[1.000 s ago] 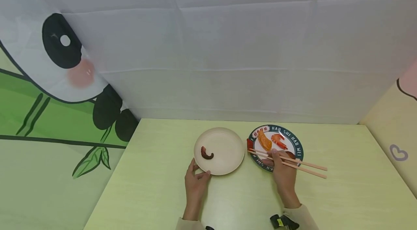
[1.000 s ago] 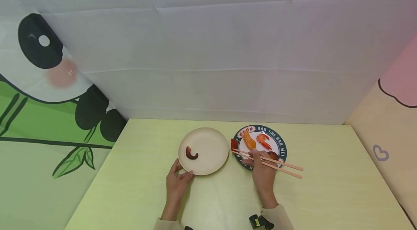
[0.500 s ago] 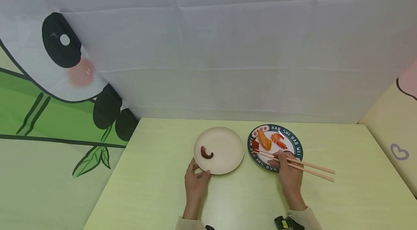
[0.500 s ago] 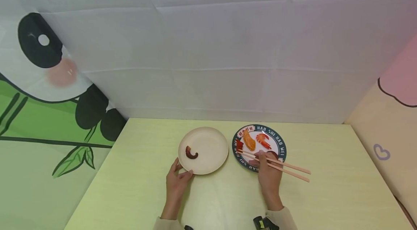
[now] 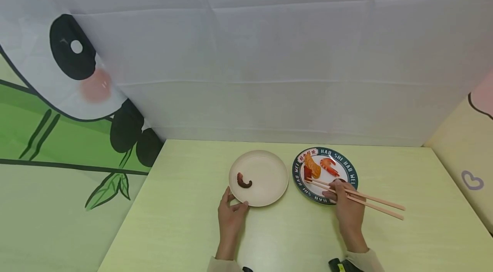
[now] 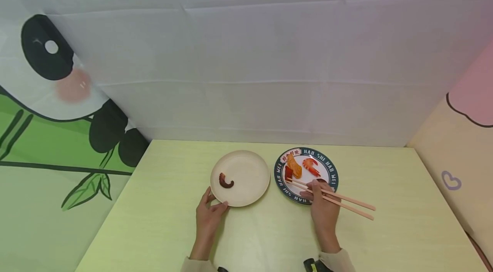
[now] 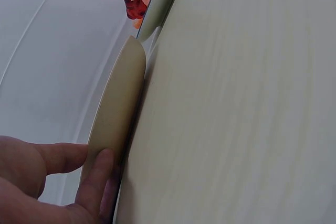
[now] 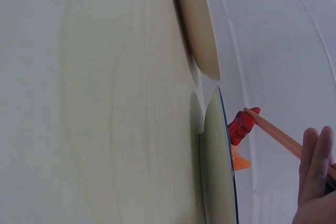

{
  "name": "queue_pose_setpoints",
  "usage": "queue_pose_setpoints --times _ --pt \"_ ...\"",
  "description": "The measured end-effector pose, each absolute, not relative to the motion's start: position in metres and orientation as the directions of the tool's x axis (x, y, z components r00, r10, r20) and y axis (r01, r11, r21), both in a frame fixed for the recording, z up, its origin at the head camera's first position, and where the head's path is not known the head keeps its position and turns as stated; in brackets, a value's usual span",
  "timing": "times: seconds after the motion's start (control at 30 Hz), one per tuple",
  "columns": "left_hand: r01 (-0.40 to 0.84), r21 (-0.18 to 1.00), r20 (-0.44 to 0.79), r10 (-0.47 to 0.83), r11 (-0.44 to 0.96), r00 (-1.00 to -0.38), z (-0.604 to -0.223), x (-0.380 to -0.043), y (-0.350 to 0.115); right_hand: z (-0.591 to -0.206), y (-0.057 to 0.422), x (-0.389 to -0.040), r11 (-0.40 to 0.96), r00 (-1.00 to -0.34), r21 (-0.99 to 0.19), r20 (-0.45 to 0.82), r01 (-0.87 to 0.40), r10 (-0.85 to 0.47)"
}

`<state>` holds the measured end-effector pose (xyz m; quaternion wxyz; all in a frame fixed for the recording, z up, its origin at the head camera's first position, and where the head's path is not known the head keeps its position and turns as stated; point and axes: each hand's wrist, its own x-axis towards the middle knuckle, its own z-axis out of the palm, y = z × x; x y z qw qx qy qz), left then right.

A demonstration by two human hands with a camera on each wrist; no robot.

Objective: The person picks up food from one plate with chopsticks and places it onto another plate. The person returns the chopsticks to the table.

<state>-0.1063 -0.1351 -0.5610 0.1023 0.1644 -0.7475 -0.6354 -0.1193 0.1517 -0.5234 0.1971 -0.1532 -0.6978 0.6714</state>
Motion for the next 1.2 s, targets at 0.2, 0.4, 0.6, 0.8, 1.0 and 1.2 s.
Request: queue_pose_setpoints --times 0.2,0.4,0.6,0.8,1.0,1.2 --pt "-0.118 0.984 -0.057 -0.38 0.137 -0.923 -0.56 -0.106 -0.135 -0.525 0.155 -0.117 0.066 -0.868 -0.997 0.076 -0.05 0.491" --pt "-0.107 0.986 -0.051 -0.379 0.129 -0.924 -0.56 -0.106 -0.134 -0.528 0.16 -0.116 0.068 -0.858 -0.995 0.1 -0.076 0.503" --pt "-0.102 0.987 -0.049 -0.374 0.122 -0.926 -0.56 -0.105 -0.135 -0.527 0.164 -0.114 -0.006 -0.851 -0.995 0.079 -0.096 0.519" --pt "-0.107 0.986 -0.053 -0.374 0.126 -0.926 -0.56 -0.105 -0.134 -0.524 0.167 -0.112 -0.018 -0.841 -0.991 0.106 -0.136 0.531" --pt "-0.123 0.984 -0.066 -0.376 0.13 -0.924 -0.561 -0.105 -0.135 -0.522 0.17 -0.11 -0.02 -0.826 -0.985 0.135 -0.174 0.548" --pt "-0.104 0.987 -0.052 -0.371 0.122 -0.927 -0.561 -0.106 -0.134 -0.524 0.174 -0.11 -0.037 -0.816 -0.984 0.122 -0.173 0.565"
